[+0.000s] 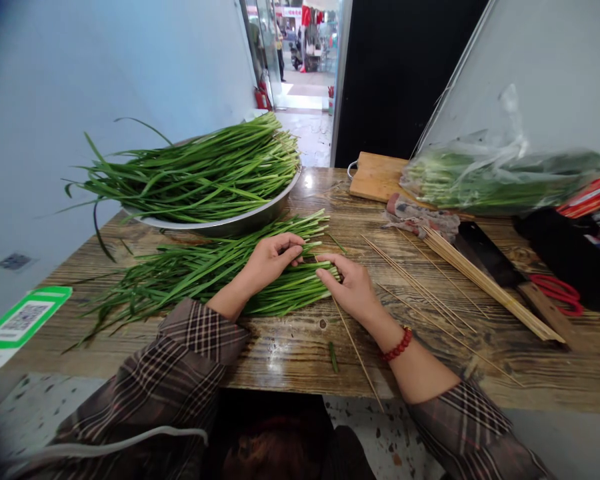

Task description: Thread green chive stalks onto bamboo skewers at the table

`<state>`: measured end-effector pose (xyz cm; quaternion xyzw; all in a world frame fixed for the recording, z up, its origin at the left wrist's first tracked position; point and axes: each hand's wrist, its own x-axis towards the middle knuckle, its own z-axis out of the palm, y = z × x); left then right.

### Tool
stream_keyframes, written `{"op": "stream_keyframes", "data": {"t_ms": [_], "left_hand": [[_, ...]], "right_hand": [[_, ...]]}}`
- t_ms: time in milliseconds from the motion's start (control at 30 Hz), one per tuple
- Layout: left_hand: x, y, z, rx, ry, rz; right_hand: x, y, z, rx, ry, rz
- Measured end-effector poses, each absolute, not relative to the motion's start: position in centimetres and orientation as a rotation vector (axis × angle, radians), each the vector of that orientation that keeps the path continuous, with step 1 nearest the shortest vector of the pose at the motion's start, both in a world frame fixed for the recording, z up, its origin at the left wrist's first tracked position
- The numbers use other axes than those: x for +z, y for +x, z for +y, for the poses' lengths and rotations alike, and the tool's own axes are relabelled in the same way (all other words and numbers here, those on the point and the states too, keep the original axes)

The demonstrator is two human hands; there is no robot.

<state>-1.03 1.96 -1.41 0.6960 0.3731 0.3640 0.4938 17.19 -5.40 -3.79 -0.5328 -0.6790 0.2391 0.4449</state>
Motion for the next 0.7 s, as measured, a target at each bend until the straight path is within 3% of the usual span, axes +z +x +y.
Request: {"op": "stream_keyframes", "data": {"t_ms": [700], "left_hand": [[-1.18, -0.68, 1.51, 0.876, 1.708, 0.915]], "right_hand": [[-3.76, 17.13, -5.47, 0.541, -1.266, -1.715]]}}
